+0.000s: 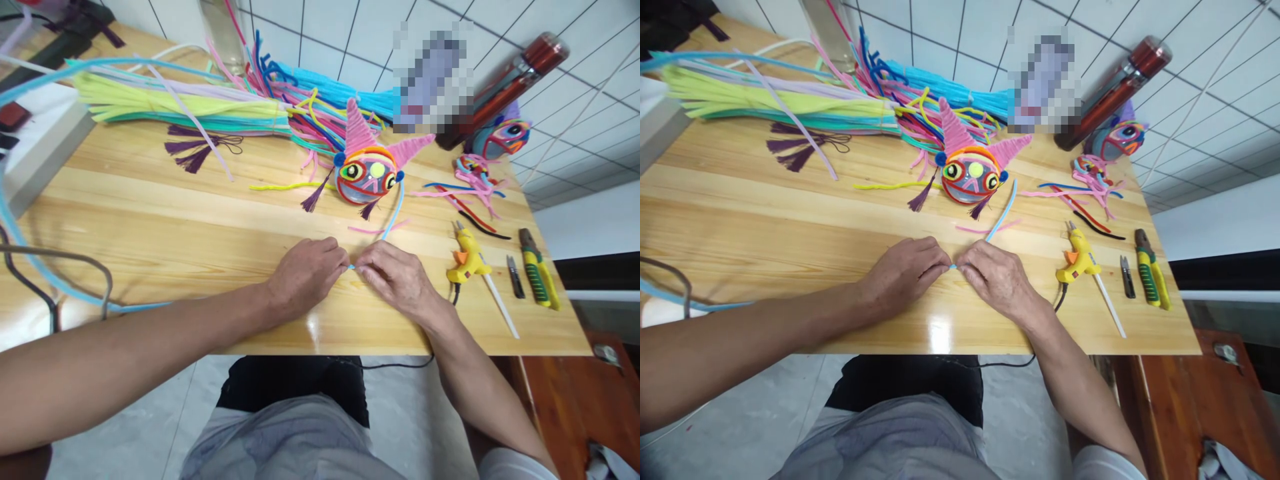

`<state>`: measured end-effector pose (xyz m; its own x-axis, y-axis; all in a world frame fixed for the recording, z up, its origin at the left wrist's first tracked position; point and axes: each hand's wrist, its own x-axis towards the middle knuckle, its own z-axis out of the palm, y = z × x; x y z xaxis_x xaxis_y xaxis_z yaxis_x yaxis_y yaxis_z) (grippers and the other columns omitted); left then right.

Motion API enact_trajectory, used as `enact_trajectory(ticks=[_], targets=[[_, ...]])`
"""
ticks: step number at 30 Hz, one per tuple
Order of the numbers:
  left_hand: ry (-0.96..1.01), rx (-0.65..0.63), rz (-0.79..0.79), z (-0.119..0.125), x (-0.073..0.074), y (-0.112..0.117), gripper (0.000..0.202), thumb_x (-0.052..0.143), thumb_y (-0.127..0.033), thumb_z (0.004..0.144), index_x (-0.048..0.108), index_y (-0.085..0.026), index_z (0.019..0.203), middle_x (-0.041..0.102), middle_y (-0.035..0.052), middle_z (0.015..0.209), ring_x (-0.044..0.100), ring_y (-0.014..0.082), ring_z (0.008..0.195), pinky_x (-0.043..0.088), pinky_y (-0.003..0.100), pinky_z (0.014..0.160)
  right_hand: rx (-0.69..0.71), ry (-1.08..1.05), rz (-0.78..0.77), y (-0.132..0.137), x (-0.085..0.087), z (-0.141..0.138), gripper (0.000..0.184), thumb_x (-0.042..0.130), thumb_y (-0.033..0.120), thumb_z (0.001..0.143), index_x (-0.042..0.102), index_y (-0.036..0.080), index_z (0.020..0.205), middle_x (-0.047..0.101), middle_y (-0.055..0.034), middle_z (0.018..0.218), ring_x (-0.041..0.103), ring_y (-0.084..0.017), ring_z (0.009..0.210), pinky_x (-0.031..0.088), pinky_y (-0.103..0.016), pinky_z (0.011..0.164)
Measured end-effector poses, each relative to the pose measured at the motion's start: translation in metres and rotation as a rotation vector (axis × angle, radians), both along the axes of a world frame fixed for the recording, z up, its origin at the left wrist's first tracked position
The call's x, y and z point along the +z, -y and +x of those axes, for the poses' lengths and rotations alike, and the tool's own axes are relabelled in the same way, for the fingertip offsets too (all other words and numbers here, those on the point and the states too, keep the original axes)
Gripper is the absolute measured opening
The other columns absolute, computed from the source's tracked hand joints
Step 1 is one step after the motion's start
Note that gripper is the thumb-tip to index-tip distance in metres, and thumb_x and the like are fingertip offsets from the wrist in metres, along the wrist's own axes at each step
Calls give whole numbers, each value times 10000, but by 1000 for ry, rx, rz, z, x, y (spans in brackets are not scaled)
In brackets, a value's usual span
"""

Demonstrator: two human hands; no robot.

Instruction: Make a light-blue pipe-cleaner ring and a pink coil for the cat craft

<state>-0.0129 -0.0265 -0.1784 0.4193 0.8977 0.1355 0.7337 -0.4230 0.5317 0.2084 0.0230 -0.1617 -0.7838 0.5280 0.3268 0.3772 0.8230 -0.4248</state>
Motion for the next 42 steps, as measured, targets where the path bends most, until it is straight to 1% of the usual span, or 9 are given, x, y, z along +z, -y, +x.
enact_trajectory(ticks=[13, 21, 28, 42], targets=[[22, 3, 50, 0, -3, 0, 177, 523, -187, 1033, 686, -164, 967, 684, 47, 937, 654, 189, 901, 467, 324, 816, 0, 9, 7, 0, 0, 0, 95, 565, 177, 1026, 651, 203, 997, 688, -57, 926, 669, -167, 836, 541, -284, 736], [1, 7, 21, 0, -2, 0, 180, 532, -189, 1037, 697, -157, 974, 685, 51, 944, 665, 201, 912, 474, 339, 820, 3, 8, -13, -1, -1, 1, 97, 555, 183, 1033, 649, 207, 1018, 687, -63, 943, 663, -172, 857, 546, -301, 769], [-13, 7, 9, 0, -1, -1, 165, 545, -190, 1032, 698, -158, 979, 687, 49, 955, 668, 203, 923, 477, 340, 820, 1, 15, -1, -1, 0, 0, 123, 535, 194, 1040, 651, 209, 1004, 692, -62, 931, 667, -173, 845, 545, -298, 753], [-5, 6, 7, 0, 0, 0, 171, 539, -182, 1028, 699, -156, 977, 693, 53, 953, 669, 205, 912, 474, 348, 823, 6, 3, -7, -1, -2, 1, 85, 565, 174, 1027, 643, 207, 1026, 683, -61, 939, 660, -170, 852, 544, -299, 758]])
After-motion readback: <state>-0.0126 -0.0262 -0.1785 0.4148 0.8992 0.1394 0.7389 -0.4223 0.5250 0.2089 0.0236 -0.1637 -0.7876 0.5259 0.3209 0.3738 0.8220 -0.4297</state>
